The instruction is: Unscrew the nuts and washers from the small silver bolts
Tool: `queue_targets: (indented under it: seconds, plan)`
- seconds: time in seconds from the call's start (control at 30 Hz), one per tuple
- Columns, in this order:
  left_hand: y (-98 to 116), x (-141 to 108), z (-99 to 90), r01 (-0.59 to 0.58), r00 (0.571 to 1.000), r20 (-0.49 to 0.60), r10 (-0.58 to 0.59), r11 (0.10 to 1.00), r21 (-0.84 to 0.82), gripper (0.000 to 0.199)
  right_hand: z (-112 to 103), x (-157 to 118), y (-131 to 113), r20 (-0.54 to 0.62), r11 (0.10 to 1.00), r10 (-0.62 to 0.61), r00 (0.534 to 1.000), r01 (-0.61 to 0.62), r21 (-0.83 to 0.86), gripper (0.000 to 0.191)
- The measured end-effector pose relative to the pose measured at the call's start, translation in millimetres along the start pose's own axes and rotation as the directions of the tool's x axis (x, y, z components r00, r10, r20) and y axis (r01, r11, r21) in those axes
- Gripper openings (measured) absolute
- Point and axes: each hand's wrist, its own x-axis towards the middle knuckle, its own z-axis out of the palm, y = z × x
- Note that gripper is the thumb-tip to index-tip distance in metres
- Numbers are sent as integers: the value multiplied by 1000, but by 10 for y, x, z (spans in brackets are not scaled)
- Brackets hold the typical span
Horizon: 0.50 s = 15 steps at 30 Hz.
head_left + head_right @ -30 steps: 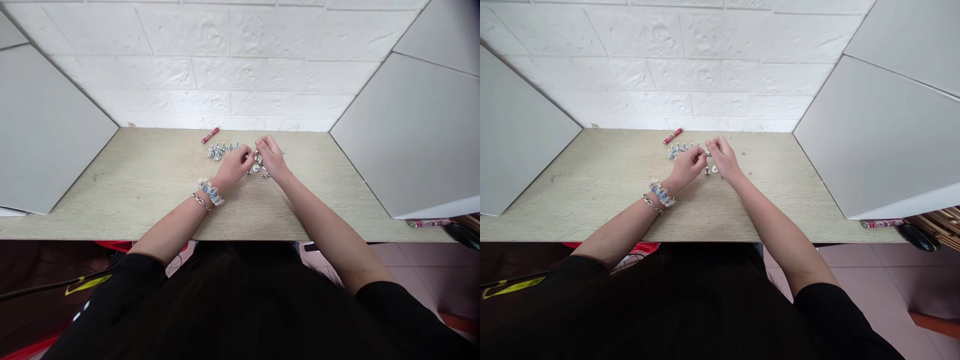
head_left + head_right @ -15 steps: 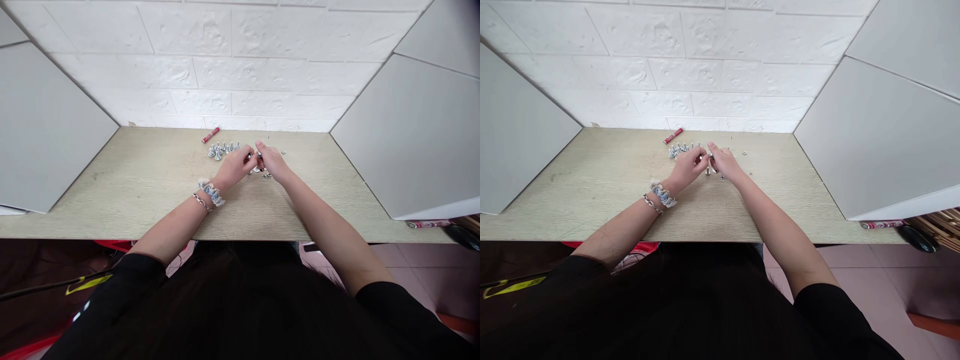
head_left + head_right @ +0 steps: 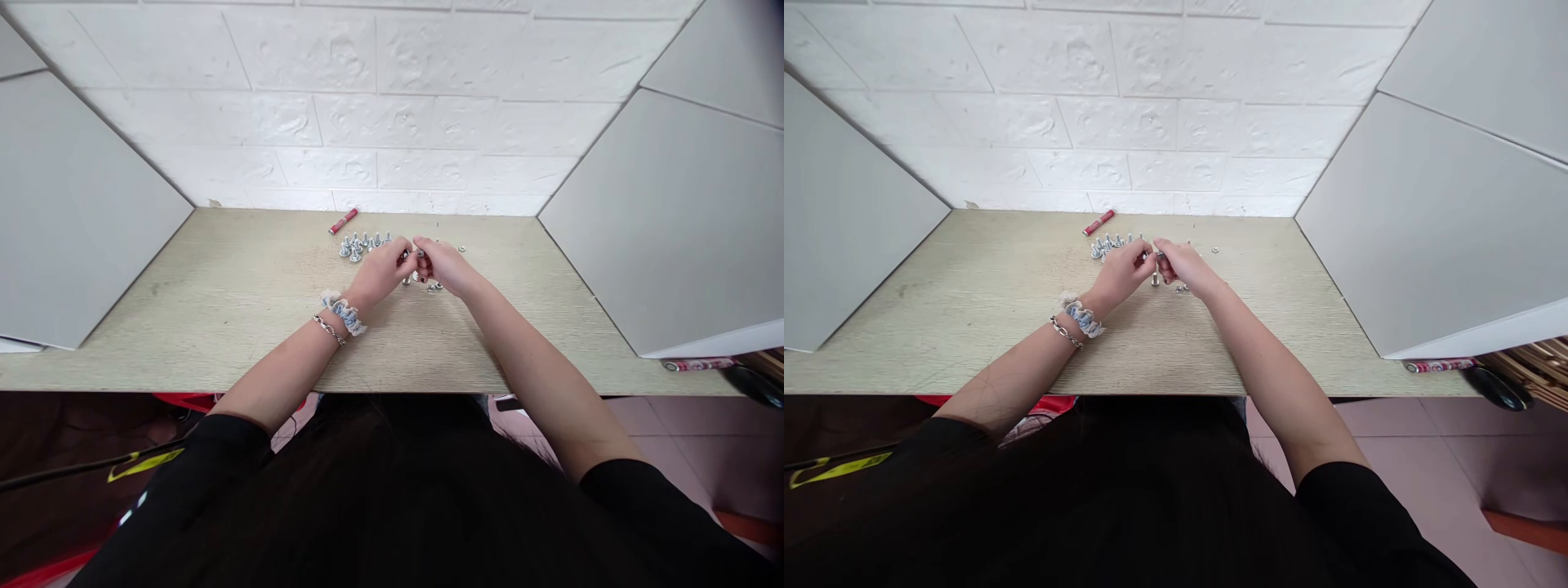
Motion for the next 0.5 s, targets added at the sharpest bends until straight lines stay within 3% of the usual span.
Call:
queue_targets:
  seconds: [0.27,0.5]
  plan:
    - [-25,30,5,90,993,-71,-96,992,-83,17,-9,36,32,18,992,-103,995,101,79,38]
    - [-5,39,-11,160,981,-81,-175,972,-170,19,-20,64,21,-27,991,-100,995,102,89,34]
